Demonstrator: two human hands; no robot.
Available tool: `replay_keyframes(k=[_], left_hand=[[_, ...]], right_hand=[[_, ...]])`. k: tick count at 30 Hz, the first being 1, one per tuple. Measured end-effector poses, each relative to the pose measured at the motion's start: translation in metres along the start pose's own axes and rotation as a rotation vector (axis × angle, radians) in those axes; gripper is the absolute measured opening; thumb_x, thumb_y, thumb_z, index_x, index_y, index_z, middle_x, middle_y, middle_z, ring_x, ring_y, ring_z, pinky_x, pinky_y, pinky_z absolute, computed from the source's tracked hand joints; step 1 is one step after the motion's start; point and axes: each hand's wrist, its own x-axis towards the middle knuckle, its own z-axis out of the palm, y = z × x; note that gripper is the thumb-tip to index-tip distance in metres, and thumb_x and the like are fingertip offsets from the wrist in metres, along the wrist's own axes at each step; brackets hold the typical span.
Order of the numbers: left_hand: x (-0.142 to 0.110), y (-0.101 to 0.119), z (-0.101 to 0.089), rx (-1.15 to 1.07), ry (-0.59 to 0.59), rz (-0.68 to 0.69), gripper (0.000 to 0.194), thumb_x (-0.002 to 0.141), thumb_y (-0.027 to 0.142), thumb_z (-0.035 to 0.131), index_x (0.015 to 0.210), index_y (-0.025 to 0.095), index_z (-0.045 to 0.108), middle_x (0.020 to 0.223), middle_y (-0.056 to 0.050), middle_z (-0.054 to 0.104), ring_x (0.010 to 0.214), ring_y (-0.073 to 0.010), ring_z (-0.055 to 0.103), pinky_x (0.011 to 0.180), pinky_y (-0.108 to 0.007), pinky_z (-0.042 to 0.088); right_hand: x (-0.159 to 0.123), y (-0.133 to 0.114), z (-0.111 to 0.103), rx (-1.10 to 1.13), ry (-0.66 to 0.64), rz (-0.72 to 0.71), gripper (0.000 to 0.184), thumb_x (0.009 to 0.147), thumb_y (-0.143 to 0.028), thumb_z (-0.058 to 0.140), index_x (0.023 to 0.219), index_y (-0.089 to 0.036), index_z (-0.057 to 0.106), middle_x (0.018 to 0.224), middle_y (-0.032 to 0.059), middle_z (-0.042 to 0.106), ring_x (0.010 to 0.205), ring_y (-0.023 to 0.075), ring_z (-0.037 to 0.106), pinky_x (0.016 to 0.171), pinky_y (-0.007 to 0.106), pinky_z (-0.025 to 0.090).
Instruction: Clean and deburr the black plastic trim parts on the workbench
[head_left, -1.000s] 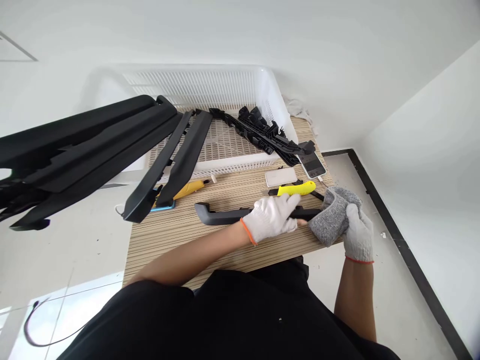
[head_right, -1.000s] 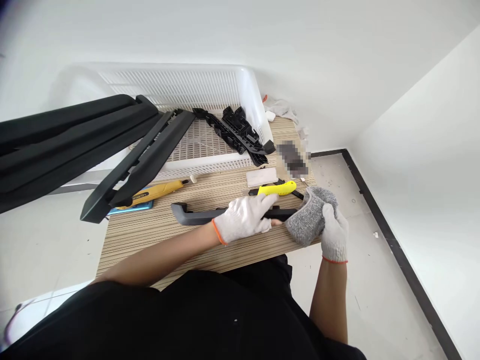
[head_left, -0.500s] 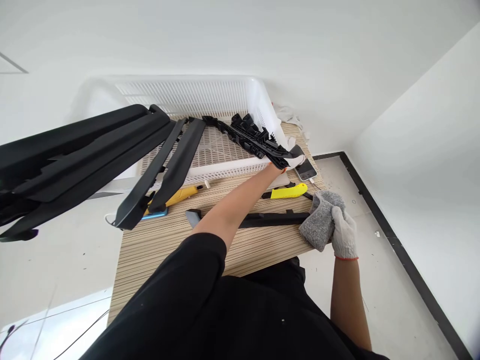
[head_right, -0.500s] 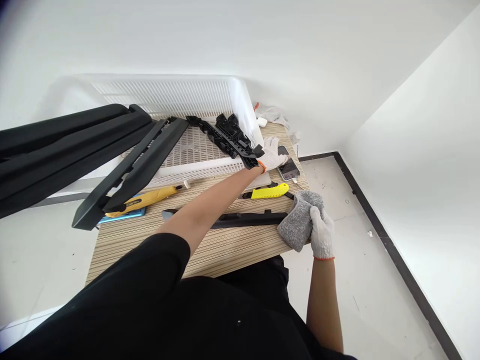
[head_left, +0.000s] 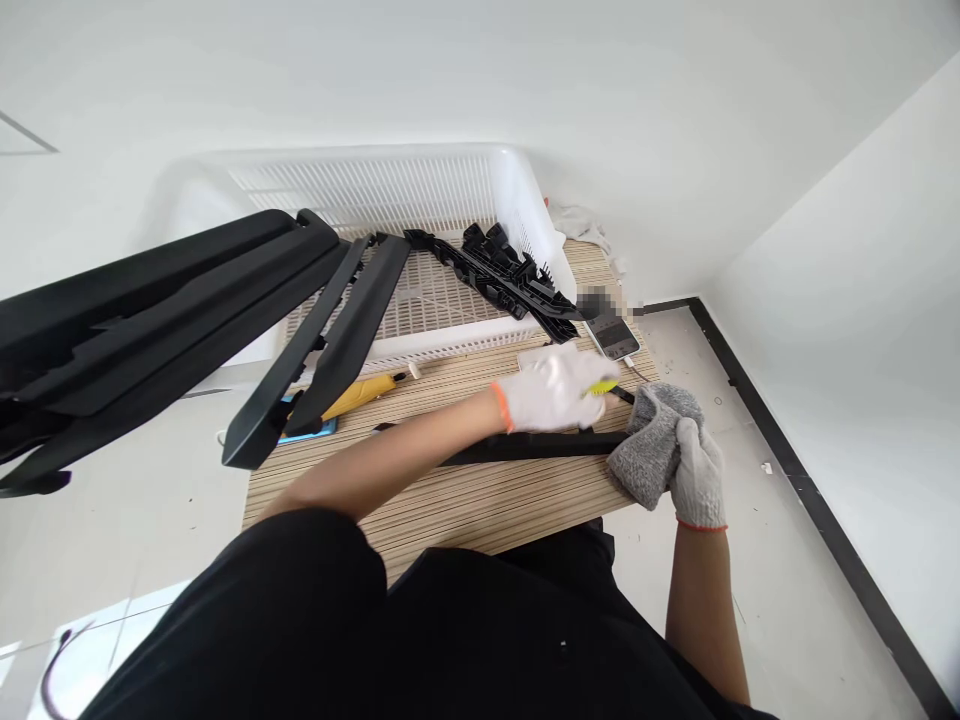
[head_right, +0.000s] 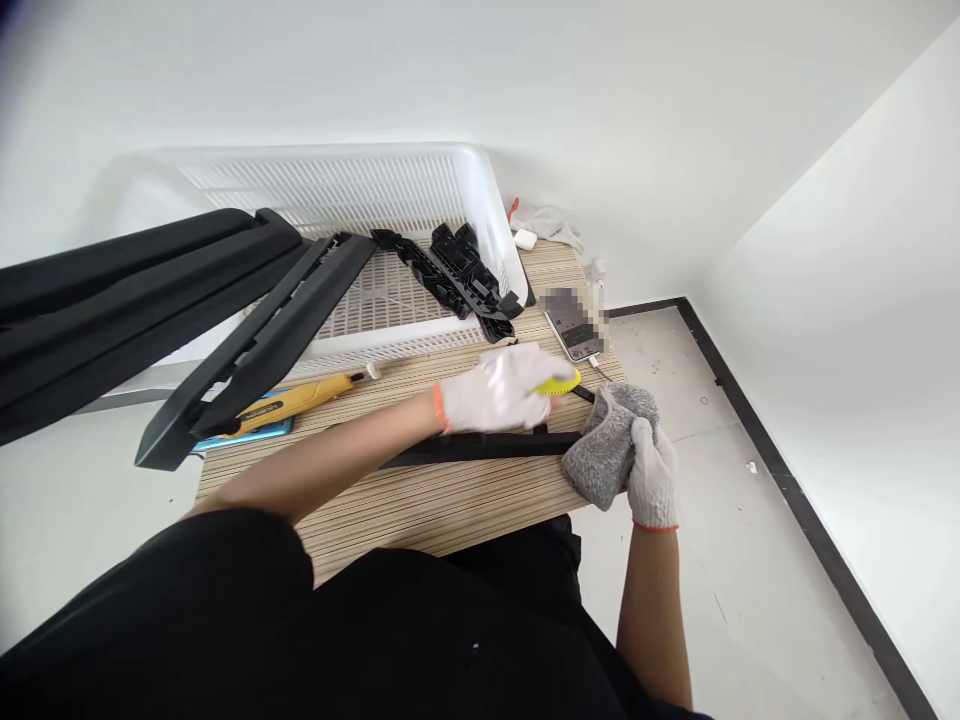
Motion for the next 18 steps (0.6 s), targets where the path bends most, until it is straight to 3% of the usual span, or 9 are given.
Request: replay_keyframes(k=[1,3,7,10,13,18], left_hand=[[-0.022,0.004,0.001,-0.009,-0.079,0.042,0.036,0.096,0.044,0.062,0.124,0.021,0.064,0.116,-0.005,0.07,0.094,-0.0187,0.068,0.077,-0.03,0.055],[-0.062,0.01,0.005,0.081,-0.14,-0.019,0.038,0.091,0.045,0.067,0.121,0.021,0.062,0.117,-0.005,0.07,0.095,-0.0222,0.068,0.072,-0.031,0.054],[-0.112,0.006,0.025,0.327,0.016,-0.08,0.043,0.096,0.039,0.061,0.132,0.017,0.056,0.123,-0.011,0.068,0.098,-0.025,0.068,0.074,-0.036,0.054],[-0.125,-0.001,0.041,0.436,0.154,-0.061,0.035,0.102,0.038,0.051,0.13,0.017,0.058,0.106,-0.009,0.071,0.081,-0.0212,0.067,0.061,-0.034,0.048],[-0.128,-0.006,0.049,0.478,0.196,-0.016,0.041,0.101,0.043,0.053,0.132,0.016,0.057,0.101,-0.009,0.07,0.079,-0.0219,0.066,0.056,-0.035,0.045],[-0.132,-0.011,0.05,0.535,0.216,-0.006,0.045,0.095,0.027,0.055,0.138,0.014,0.054,0.089,-0.006,0.066,0.072,-0.0209,0.063,0.054,-0.036,0.043]], right_hand=[[-0.001,-0.001,0.0,0.026,0.006,0.007,0.052,0.09,-0.059,0.069,0.121,-0.018,0.076,0.126,0.0116,0.076,0.115,0.0286,0.071,0.097,0.042,0.058],[-0.002,-0.003,0.0,0.087,0.008,0.027,0.047,0.09,-0.055,0.069,0.121,-0.02,0.076,0.126,0.0104,0.075,0.115,0.028,0.071,0.098,0.042,0.058],[0.001,-0.01,0.006,0.127,0.094,-0.042,0.043,0.095,-0.051,0.063,0.12,-0.018,0.077,0.128,0.0109,0.074,0.12,0.0273,0.069,0.106,0.044,0.055],[0.003,-0.017,0.017,0.188,0.148,-0.107,0.046,0.095,-0.052,0.062,0.121,-0.017,0.075,0.129,0.0117,0.073,0.12,0.027,0.068,0.11,0.046,0.053],[0.002,-0.022,0.025,0.26,0.152,-0.127,0.048,0.092,-0.053,0.065,0.123,-0.019,0.074,0.128,0.0111,0.073,0.118,0.0274,0.069,0.108,0.048,0.054],[-0.007,-0.032,0.013,0.039,0.086,-0.052,0.041,0.076,-0.039,0.081,0.112,-0.021,0.079,0.116,0.0103,0.077,0.111,0.0312,0.071,0.101,0.048,0.057]])
